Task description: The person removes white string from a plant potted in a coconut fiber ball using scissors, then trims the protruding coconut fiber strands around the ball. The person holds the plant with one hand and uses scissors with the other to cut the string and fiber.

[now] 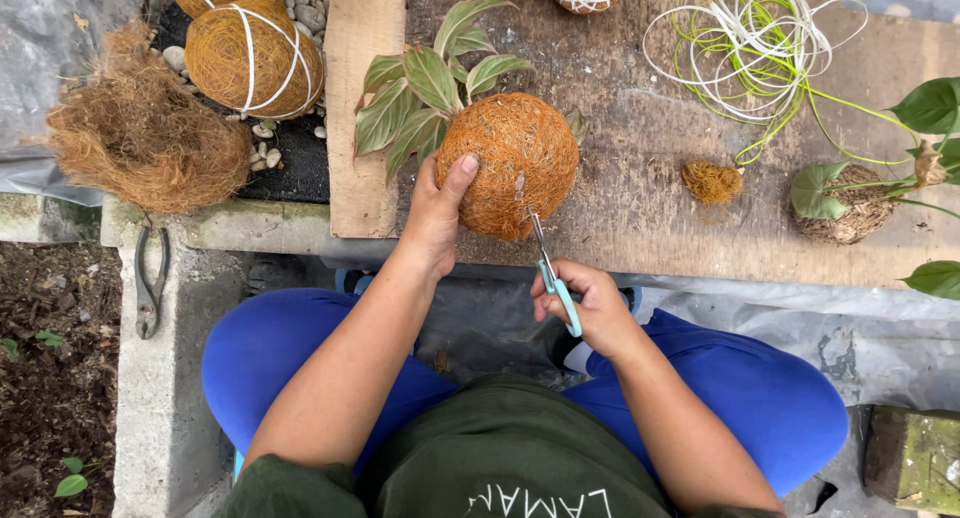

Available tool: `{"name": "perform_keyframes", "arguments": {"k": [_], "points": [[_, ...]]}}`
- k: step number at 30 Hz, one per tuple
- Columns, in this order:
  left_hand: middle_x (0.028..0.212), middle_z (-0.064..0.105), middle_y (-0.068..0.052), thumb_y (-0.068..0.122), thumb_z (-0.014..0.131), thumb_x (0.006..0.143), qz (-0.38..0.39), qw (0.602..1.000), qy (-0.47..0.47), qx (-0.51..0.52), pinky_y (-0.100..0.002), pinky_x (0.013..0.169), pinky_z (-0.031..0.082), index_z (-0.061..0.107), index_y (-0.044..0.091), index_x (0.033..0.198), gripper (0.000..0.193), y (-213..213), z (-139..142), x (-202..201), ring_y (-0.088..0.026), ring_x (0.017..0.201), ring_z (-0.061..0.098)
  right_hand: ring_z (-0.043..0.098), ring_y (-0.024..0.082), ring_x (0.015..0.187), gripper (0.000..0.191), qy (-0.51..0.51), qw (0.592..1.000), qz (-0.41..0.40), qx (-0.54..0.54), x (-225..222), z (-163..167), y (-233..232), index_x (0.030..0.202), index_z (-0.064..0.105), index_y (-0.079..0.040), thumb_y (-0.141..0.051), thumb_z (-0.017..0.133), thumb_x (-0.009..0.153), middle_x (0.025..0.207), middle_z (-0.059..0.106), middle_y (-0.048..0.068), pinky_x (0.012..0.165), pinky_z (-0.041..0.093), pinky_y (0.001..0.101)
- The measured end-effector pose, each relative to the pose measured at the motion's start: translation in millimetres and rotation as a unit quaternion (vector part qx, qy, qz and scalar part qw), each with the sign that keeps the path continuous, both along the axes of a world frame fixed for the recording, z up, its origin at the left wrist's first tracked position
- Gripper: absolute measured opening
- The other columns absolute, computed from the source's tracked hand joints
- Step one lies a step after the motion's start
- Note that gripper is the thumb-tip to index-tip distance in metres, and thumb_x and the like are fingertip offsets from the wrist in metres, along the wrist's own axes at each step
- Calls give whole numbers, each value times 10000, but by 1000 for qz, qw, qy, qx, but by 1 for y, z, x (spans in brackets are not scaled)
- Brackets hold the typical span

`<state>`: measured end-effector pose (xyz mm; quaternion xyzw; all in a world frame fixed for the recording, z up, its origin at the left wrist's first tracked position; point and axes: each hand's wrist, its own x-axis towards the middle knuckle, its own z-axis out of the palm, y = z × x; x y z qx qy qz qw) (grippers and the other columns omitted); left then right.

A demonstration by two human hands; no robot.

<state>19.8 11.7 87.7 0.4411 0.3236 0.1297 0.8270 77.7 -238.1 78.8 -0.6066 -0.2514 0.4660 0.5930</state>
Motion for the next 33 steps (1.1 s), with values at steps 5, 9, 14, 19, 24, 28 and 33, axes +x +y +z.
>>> {"name": "perform_keyframes", "arguments": {"k": [5, 9, 14, 19, 24, 28, 33], "points": [[1399, 517, -235, 611, 807, 696, -9, 1000, 4, -8, -512, 1103, 449, 285, 14, 1508, 1135, -1, 1, 0, -352, 1345, 523, 662, 125, 817, 336, 14, 1000, -1, 20, 0, -2, 0, 1039, 652, -13, -296, 771, 903, 864, 670, 44, 754, 525, 266], [1408, 517, -245, 613, 816, 700, -14, 1000, 6, 2, -504, 1120, 434, 287, 1, 1510, 1145, -2, 0, 1, -357, 1357, 519, 655, 124, 808, 339, -7, 999, 2, 34, 1, -1, 2, 1044, 655, -18, -311, 753, 906, 848, 679, 47, 743, 508, 263], [1410, 519, -263, 619, 819, 702, -13, 1000, 3, 5, -506, 1123, 434, 289, -12, 1514, 1157, -3, -1, 0, -370, 1361, 520, 652, 133, 803, 319, 13, 1000, 1, 22, 1, -2, 4, 1036, 656, -13, -298, 747, 925, 840, 668, 49, 746, 511, 270], [1406, 502, -255, 644, 801, 665, -16, 1000, 24, -8, -542, 1088, 455, 259, 16, 1515, 1188, -1, 0, 0, -378, 1350, 514, 657, 137, 807, 300, 12, 1000, 4, 24, 0, -3, 4, 1030, 653, -10, -276, 740, 922, 852, 663, 47, 747, 513, 273], [1406, 495, -262, 654, 782, 695, -24, 999, 41, 1, -543, 1104, 430, 242, 26, 1528, 1174, -3, -2, 0, -382, 1361, 504, 661, 140, 793, 306, 19, 1000, -7, 18, -1, -2, 4, 1023, 653, -16, -290, 741, 921, 837, 665, 51, 745, 529, 279], [1406, 501, -269, 656, 789, 689, -22, 999, 28, 1, -546, 1105, 437, 262, 15, 1518, 1173, -3, -3, -1, -384, 1362, 510, 651, 133, 801, 406, 2, 999, -7, 39, -1, -3, 4, 1043, 657, -25, -393, 762, 908, 840, 668, 50, 741, 511, 266], [1415, 508, -271, 636, 803, 692, -23, 1000, 18, 5, -538, 1103, 438, 271, 10, 1520, 1166, -5, -1, -1, -382, 1360, 514, 648, 133, 790, 480, 13, 999, -13, 36, 0, -6, 5, 1037, 663, -26, -468, 779, 890, 830, 666, 48, 720, 500, 260]]}}
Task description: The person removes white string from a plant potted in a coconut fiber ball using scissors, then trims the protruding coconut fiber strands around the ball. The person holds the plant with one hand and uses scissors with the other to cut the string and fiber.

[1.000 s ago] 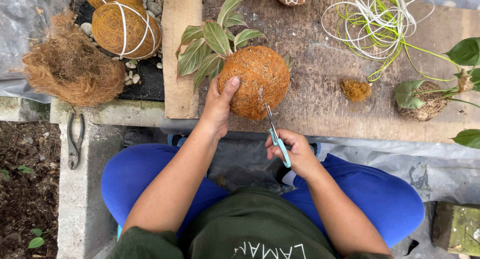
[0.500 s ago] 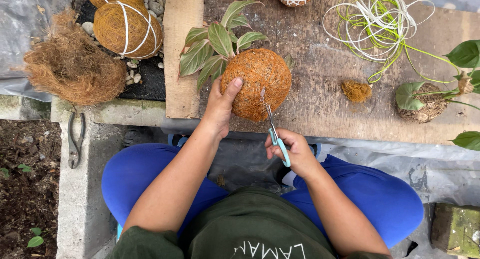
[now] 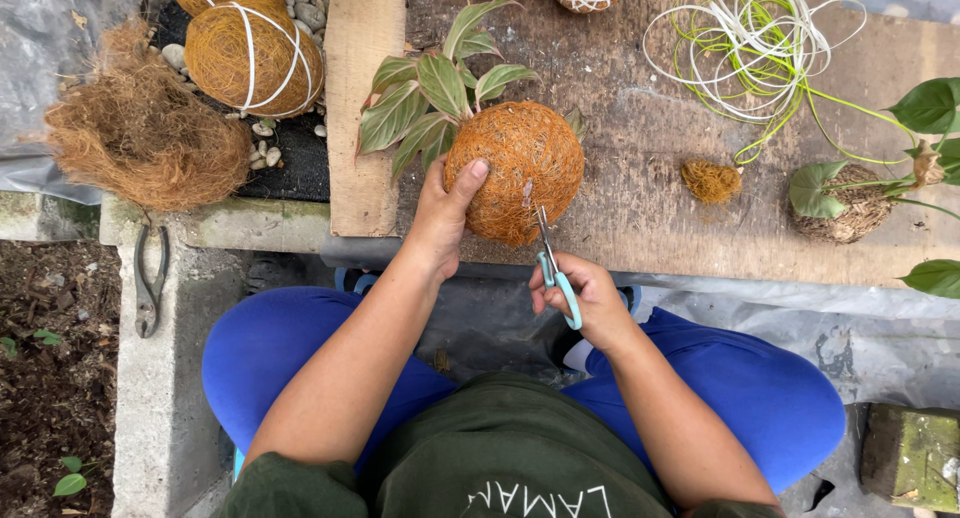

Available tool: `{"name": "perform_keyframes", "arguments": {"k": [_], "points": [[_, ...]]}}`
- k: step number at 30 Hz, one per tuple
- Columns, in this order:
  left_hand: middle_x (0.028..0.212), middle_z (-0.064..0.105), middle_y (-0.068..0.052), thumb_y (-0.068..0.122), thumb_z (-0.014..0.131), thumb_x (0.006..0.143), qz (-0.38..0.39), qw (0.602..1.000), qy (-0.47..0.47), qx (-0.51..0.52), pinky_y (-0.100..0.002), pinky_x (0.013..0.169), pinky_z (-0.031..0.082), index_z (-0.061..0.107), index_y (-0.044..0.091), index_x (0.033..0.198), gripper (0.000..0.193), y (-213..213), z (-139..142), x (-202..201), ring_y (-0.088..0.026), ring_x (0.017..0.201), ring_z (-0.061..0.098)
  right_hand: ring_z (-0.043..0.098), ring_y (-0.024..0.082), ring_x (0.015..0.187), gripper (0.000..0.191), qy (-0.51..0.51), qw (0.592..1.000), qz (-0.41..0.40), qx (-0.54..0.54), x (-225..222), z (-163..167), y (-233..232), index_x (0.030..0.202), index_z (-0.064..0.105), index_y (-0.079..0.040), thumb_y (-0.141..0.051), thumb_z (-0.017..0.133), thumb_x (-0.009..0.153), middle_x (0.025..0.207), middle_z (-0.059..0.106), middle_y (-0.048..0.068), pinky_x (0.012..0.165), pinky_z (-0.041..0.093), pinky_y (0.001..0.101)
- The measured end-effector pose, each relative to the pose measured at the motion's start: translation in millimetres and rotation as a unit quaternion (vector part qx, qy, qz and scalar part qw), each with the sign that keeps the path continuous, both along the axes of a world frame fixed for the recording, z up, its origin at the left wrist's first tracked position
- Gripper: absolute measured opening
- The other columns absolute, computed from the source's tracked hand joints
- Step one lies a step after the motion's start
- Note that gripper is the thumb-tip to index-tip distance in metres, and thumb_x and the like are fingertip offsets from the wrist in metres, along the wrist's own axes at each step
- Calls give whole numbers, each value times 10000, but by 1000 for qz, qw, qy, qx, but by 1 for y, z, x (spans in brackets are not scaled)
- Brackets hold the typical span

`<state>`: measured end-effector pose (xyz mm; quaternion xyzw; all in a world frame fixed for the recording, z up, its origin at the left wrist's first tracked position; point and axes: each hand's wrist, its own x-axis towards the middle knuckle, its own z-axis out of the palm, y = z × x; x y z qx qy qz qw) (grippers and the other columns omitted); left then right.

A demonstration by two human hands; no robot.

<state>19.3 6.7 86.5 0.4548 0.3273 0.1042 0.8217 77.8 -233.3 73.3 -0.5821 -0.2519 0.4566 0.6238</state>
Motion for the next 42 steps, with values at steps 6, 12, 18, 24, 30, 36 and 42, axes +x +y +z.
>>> {"name": "perform_keyframes", "arguments": {"k": [6, 12, 18, 24, 30, 36, 42], "points": [[1412, 515, -262, 630, 807, 674, -2, 1000, 4, -11, -545, 1101, 433, 276, 4, 1512, 1174, 0, 0, -1, -368, 1353, 513, 642, 128, 798, 512, -43, 999, -18, 16, -1, -4, 1, 1048, 653, -25, -468, 821, 853, 853, 662, 46, 741, 519, 267], [1371, 540, -282, 628, 804, 699, -9, 1000, -1, 11, -517, 1117, 427, 305, -16, 1517, 1154, -8, -4, -1, -379, 1342, 538, 631, 120, 818, 566, -43, 998, -20, 35, 4, -9, 2, 1068, 652, -21, -507, 829, 838, 872, 662, 41, 748, 500, 255], [1396, 523, -281, 644, 809, 672, -25, 999, -4, -22, -551, 1133, 396, 294, -5, 1508, 1177, -11, -3, -1, -388, 1359, 507, 619, 116, 737, 570, -8, 997, -53, 50, -2, -21, -1, 1013, 675, 4, -495, 853, 806, 825, 653, 47, 661, 478, 243], [1420, 502, -276, 653, 796, 681, -22, 1000, 8, -19, -552, 1138, 372, 264, 12, 1537, 1194, -11, -3, -2, -390, 1388, 477, 585, 131, 590, 491, -4, 996, -86, -17, -4, -27, 0, 889, 676, 24, -426, 865, 833, 702, 631, 69, 554, 450, 249], [1439, 503, -252, 645, 785, 706, -7, 999, -9, -47, -543, 1126, 415, 288, 32, 1527, 1139, -11, -5, -3, -365, 1375, 499, 616, 117, 711, 556, 19, 998, -14, 55, -4, -13, 5, 984, 669, -21, -551, 785, 858, 773, 630, 37, 661, 480, 254], [1455, 485, -228, 638, 777, 715, 1, 998, -23, -62, -567, 1095, 443, 281, 53, 1526, 1116, -9, -4, -3, -354, 1371, 496, 597, 122, 666, 587, 32, 997, -13, 66, -7, -9, 4, 955, 681, -20, -595, 758, 872, 736, 622, 44, 641, 466, 256], [1453, 479, -210, 652, 770, 698, -1, 997, -15, -71, -607, 1056, 468, 292, 73, 1517, 1111, -6, -3, -4, -360, 1365, 497, 587, 138, 580, 475, 21, 998, -54, -9, -9, -15, -1, 886, 678, 4, -450, 814, 863, 706, 618, 57, 555, 447, 271]]}}
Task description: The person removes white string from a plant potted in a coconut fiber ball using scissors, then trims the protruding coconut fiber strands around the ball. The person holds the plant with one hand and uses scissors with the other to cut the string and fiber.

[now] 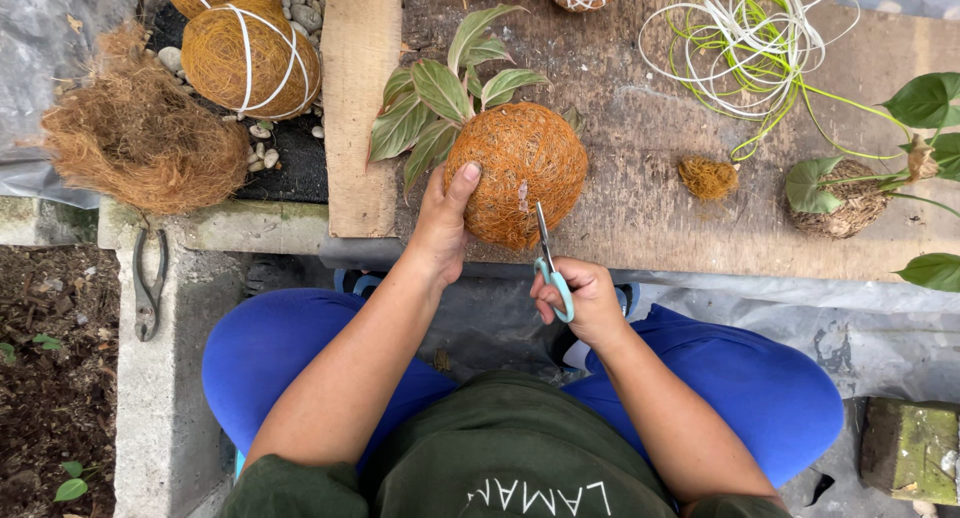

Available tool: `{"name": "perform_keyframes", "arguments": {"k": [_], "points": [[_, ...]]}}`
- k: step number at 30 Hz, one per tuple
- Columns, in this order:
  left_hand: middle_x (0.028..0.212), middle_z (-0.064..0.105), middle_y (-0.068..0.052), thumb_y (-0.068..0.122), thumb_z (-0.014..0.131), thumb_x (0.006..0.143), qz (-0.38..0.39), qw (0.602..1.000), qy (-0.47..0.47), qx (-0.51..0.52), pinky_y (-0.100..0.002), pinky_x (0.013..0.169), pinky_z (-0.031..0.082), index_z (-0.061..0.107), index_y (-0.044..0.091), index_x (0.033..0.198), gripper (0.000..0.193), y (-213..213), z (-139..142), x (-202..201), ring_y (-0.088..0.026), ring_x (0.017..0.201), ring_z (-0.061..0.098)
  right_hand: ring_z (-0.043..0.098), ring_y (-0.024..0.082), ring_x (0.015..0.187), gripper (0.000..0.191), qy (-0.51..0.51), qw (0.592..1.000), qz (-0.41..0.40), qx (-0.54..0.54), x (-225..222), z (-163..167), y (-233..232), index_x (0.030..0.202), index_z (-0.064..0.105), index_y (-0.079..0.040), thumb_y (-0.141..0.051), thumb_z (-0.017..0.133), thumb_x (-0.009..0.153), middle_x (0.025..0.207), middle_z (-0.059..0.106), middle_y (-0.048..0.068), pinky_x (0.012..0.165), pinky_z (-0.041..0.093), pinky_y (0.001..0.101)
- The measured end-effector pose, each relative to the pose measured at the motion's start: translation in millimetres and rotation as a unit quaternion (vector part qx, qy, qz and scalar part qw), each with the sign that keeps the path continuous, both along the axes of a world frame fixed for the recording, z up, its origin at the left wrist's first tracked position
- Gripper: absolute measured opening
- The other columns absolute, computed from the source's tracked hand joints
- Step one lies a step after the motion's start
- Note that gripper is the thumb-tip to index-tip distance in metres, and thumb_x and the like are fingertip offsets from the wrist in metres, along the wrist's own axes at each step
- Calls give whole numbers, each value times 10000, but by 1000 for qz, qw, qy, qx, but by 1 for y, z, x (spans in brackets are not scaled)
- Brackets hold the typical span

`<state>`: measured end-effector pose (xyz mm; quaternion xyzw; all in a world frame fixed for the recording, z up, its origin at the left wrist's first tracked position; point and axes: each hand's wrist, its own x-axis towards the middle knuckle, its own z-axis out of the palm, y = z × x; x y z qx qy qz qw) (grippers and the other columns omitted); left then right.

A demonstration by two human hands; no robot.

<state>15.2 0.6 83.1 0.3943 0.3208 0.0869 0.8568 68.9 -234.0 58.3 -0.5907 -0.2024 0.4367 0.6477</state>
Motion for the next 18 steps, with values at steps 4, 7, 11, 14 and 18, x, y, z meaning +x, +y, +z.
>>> {"name": "perform_keyframes", "arguments": {"k": [4, 7, 11, 14, 18], "points": [[1462, 478, -211, 658, 767, 706, 3, 1000, 3, -2, -608, 1058, 462, 304, 64, 1516, 1106, 2, 0, 0, -359, 1373, 492, 611, 124, 624, 458, -19, 999, 30, 24, 0, 3, 0, 919, 682, -21, -469, 773, 896, 708, 633, 44, 603, 465, 257], [1455, 482, -202, 667, 755, 700, -1, 1000, 13, 1, -605, 1057, 461, 300, 85, 1522, 1105, 3, 0, -1, -355, 1365, 497, 616, 120, 646, 485, -18, 998, 45, 41, 0, 6, 2, 934, 682, -33, -512, 754, 903, 713, 636, 38, 628, 477, 255], [1456, 479, -203, 653, 762, 704, -3, 1000, 3, 4, -592, 1073, 448, 300, 77, 1524, 1104, 4, -1, -1, -350, 1372, 485, 601, 119, 647, 519, -14, 998, 46, 46, 1, 9, 5, 933, 680, -35, -550, 744, 907, 703, 632, 36, 639, 472, 256], [1449, 494, -245, 642, 782, 726, -10, 999, -9, 33, -557, 1118, 424, 306, 36, 1525, 1110, 2, -1, 0, -368, 1388, 486, 610, 124, 644, 531, -13, 998, 38, 42, 3, 9, 6, 932, 676, -34, -558, 751, 887, 712, 630, 35, 626, 487, 264], [1440, 489, -247, 635, 794, 698, -9, 999, -9, 31, -560, 1111, 429, 291, 25, 1519, 1139, 2, -2, 0, -372, 1381, 484, 604, 123, 647, 533, -15, 998, 34, 48, 3, 10, 5, 934, 680, -28, -553, 758, 885, 706, 630, 38, 623, 474, 258]]}}
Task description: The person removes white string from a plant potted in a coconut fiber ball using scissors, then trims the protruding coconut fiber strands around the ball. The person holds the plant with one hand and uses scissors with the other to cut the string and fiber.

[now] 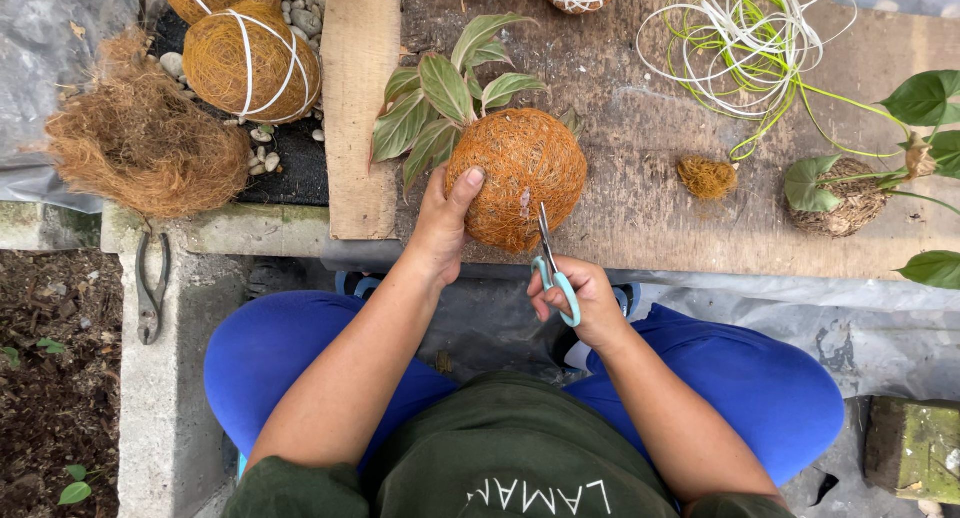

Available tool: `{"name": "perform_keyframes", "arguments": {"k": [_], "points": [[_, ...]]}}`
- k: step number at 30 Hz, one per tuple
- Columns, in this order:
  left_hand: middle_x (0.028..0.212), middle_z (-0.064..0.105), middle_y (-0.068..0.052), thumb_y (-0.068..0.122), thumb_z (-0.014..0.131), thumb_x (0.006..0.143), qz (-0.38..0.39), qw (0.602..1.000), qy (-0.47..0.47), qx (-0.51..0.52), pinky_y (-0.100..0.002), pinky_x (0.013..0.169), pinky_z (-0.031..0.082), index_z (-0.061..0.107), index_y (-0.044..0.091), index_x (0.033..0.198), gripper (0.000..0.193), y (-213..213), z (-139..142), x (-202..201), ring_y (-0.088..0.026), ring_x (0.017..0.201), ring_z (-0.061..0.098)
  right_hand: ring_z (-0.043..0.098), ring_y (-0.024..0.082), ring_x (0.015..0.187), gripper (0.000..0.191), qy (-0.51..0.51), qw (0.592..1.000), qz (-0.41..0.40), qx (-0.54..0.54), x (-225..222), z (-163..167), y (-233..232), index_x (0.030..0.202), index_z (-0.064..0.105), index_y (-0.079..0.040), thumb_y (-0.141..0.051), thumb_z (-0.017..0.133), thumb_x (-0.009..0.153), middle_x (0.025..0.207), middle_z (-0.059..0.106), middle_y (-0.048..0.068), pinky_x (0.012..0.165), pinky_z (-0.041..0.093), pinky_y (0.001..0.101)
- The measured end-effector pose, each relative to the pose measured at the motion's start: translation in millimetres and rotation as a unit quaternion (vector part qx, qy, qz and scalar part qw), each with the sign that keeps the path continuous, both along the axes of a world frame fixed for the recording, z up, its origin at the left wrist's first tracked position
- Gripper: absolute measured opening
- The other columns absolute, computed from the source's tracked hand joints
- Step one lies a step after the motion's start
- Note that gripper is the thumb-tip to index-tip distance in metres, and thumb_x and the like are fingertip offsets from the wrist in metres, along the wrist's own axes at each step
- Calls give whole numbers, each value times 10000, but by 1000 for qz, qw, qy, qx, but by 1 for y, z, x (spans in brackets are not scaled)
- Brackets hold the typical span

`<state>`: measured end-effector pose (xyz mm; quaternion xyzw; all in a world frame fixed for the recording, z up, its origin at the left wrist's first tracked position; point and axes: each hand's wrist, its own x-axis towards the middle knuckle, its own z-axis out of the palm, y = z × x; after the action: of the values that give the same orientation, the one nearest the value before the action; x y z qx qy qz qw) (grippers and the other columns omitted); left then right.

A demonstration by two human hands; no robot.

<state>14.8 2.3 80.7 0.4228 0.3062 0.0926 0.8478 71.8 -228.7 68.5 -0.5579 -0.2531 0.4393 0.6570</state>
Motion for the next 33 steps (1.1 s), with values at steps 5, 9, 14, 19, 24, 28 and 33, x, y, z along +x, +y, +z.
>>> {"name": "perform_keyframes", "arguments": {"k": [5, 9, 14, 19, 24, 28, 33], "points": [[1437, 495, -251, 629, 801, 697, -11, 1000, 9, 28, -538, 1135, 394, 263, 41, 1549, 1166, -1, -3, -1, -374, 1386, 483, 611, 120, 652, 514, -12, 1000, -14, -3, 0, -4, -2, 942, 682, -19, -520, 776, 881, 714, 640, 43, 619, 474, 249], [1430, 499, -247, 619, 809, 682, -18, 1000, 7, 6, -549, 1120, 413, 276, 38, 1530, 1158, -5, -4, 0, -370, 1375, 489, 607, 122, 628, 468, 1, 999, -37, -3, 1, -8, -4, 932, 685, 1, -448, 803, 876, 714, 636, 49, 591, 466, 251], [1424, 512, -251, 617, 810, 696, -17, 1000, 2, 16, -535, 1136, 396, 292, 25, 1524, 1142, -4, -3, -2, -360, 1381, 489, 587, 138, 574, 422, 13, 998, -51, -43, 1, -8, -2, 883, 682, 23, -372, 829, 877, 687, 627, 67, 557, 447, 266], [1432, 493, -252, 616, 790, 704, -28, 999, 24, 32, -540, 1132, 380, 264, 42, 1541, 1143, -3, -2, -2, -360, 1381, 475, 617, 113, 663, 496, 16, 1000, -1, 13, 1, 3, -2, 954, 683, -20, -506, 766, 899, 732, 636, 37, 640, 487, 252], [1450, 479, -244, 628, 786, 698, -18, 1000, -1, 2, -552, 1123, 410, 265, 36, 1541, 1155, -1, 2, -2, -364, 1384, 477, 591, 112, 634, 518, 15, 1000, -2, 15, 2, 4, -5, 938, 688, -14, -518, 785, 874, 712, 627, 39, 600, 449, 244], [1442, 488, -250, 610, 804, 696, -14, 1000, -7, 9, -550, 1128, 417, 256, 35, 1536, 1156, 1, 4, -2, -370, 1382, 486, 579, 124, 568, 457, -1, 998, -38, -45, 0, -2, -6, 880, 687, 4, -434, 817, 859, 670, 627, 55, 542, 437, 259], [1438, 502, -246, 590, 810, 699, -8, 1000, -4, 3, -537, 1128, 414, 258, 37, 1533, 1143, 1, 1, -2, -358, 1377, 494, 584, 119, 569, 386, 0, 999, -30, -42, 0, -3, -5, 887, 682, 7, -360, 802, 887, 668, 623, 50, 550, 449, 257]]}}
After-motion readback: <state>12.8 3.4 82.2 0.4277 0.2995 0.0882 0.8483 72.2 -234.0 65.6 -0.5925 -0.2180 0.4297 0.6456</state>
